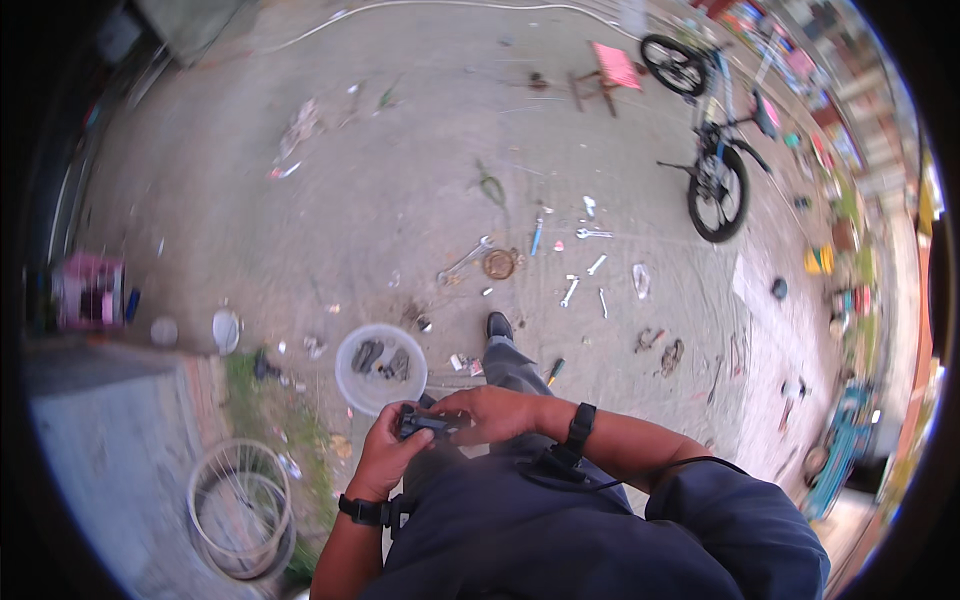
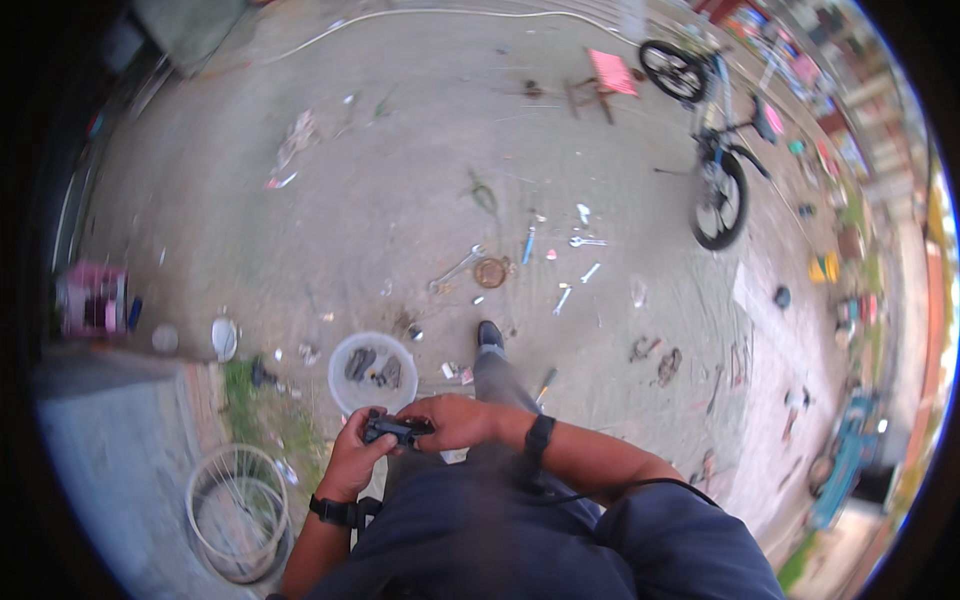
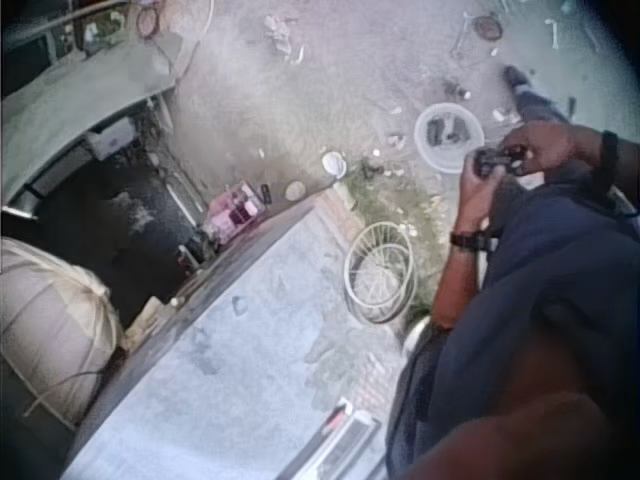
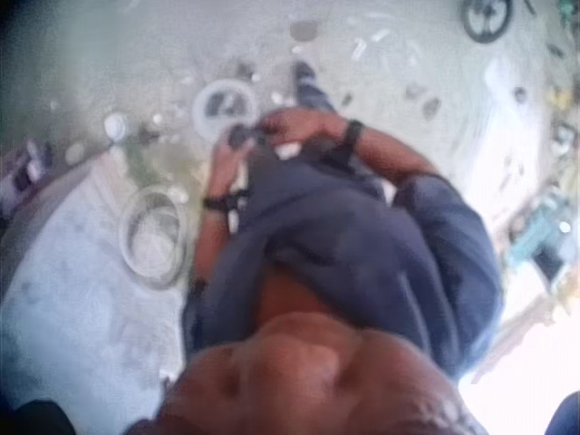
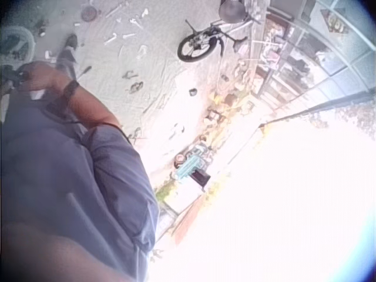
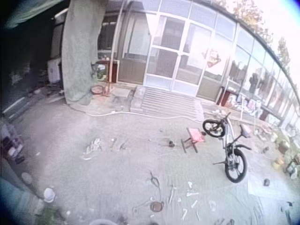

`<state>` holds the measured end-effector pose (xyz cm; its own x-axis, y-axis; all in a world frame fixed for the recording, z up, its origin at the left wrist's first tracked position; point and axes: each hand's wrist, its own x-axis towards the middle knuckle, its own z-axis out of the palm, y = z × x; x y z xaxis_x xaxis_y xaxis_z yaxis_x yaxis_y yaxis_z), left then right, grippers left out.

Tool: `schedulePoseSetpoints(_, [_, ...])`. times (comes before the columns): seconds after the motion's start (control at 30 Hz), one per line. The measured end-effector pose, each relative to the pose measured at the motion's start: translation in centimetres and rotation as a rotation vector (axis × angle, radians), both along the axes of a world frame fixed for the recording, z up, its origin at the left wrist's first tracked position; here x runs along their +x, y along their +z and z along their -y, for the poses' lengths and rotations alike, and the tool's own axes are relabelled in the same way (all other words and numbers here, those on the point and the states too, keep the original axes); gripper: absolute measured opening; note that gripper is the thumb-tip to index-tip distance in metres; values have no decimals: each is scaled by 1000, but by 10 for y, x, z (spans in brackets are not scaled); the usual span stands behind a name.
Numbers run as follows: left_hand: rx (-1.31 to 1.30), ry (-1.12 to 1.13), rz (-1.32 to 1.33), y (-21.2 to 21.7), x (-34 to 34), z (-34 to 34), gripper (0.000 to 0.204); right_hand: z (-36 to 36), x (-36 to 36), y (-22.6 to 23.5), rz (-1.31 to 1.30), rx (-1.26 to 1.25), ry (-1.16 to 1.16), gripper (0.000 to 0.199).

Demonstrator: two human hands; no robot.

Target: The person assembles a bicycle by installing small parts into the handlebar stem, wiping the stem with a cloth, and attaching a spring and handlebar grip. The person retrieves parts from a white basin and places them onto the bicycle frame.

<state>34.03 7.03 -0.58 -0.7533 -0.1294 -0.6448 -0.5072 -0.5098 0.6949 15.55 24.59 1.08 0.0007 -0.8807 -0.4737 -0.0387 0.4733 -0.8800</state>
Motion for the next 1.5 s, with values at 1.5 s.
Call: schedulePoseSetpoints(1.5, [-42,-838,-218,65,-971,-394,55,-452,-705,67,-607,15,-1242,53])
